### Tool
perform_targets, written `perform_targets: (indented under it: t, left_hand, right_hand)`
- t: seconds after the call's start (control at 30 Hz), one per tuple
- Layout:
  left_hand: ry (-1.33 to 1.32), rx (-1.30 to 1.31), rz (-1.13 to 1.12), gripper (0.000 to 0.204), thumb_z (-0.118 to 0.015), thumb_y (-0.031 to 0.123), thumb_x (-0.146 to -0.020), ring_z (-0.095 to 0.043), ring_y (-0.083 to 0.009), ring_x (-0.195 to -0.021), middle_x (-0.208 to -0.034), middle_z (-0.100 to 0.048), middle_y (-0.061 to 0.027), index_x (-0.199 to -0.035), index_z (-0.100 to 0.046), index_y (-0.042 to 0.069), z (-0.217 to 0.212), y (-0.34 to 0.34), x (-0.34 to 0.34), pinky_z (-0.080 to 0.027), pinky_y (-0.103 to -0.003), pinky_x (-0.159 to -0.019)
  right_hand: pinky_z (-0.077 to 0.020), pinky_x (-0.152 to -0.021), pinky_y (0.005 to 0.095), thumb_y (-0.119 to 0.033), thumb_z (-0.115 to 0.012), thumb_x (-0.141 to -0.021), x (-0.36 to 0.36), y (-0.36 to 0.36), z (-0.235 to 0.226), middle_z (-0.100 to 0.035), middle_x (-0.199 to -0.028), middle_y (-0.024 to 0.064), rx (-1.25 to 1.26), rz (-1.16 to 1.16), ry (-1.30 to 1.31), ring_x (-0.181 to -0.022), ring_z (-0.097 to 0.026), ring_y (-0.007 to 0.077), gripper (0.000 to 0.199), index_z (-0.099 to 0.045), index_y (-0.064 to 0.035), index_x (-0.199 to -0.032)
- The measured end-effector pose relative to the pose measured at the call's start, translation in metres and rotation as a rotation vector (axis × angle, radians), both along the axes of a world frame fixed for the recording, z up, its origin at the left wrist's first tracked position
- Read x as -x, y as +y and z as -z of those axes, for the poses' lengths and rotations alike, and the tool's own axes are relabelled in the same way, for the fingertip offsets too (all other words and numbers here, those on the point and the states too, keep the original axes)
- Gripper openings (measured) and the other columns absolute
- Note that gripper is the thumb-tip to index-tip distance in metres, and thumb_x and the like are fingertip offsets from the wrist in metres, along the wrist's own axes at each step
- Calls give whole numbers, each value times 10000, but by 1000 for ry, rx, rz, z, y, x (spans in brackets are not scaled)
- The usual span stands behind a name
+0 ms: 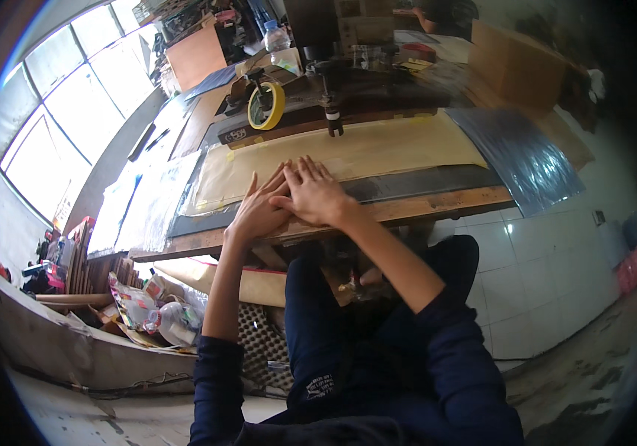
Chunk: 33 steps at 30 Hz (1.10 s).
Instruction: The person handles and folds transparent plastic sheets, then aligns and smooths them onto the worktable under a press machine by hand.
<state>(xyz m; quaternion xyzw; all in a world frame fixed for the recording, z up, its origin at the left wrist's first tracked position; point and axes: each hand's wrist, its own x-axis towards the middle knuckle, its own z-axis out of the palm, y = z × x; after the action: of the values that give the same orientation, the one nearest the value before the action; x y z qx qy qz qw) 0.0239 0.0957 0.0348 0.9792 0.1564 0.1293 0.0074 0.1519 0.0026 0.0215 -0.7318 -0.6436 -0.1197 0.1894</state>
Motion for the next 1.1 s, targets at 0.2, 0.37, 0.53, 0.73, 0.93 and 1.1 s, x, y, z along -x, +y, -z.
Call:
perform_targets:
  t: [0.2,0.37,0.53,0.73,0.93,1.1]
  left_hand:
    - [-45,43,-44,623,-405,561,-851,-227,-188,-1340,-1447,-263,-68,-1352,-373,192,-7,-11,3,-92,-536,-1079]
    - [-44,82,-93,626,-412,582,-841,-209,-210,-1347,-1446,-269,-50,-1350,-381,220,-12,-14,4,-72,-532,-1083]
    - [-59,82,-147,646,-424,601,-824,-210,-215,-1347,-1446,-266,-67,-1347,-387,224,-9,-14,2,-72,-539,-1079]
    - [-148,43,-344,686,-425,600,-817,-243,-281,-1331,-1421,-274,-178,-1336,-394,153,2,-11,0,-100,-563,-1065]
    - [-413,115,-446,514,-602,378,-793,-439,-313,-1150,-1218,-463,-195,-1176,-494,52,-6,-9,6,-348,-435,-951]
    - [-362,406,-226,260,-651,223,-772,-587,-284,-851,-941,-578,-134,-954,-613,41,-20,-9,11,-457,-379,-753]
  right_hand:
    - [-180,-1076,478,-648,-163,-865,-31,-36,-9,-282,-1435,97,130,163,129,-1330,-259,217,773,-276,-77,-1373]
    - [-160,-1071,516,-615,-201,-883,-90,-67,-11,-273,-1444,55,191,409,138,-1338,-238,210,706,-280,-118,-1377]
    - [-155,-1068,536,-591,-274,-883,-115,-94,-18,-257,-1451,29,214,567,153,-1336,-236,229,682,-280,-123,-1379]
    - [-175,-1060,541,-568,-340,-873,-112,-93,-8,-311,-1419,95,116,719,79,-1320,-266,258,678,-325,-93,-1358]
    - [-448,-833,387,-190,-628,-791,-96,-95,-21,-583,-1030,118,-440,296,80,-978,-548,314,280,-590,-9,-1001]
    - [-464,-779,383,-138,-615,-783,-88,-94,-26,-610,-897,92,-250,-75,177,-903,-569,274,135,-623,-34,-868]
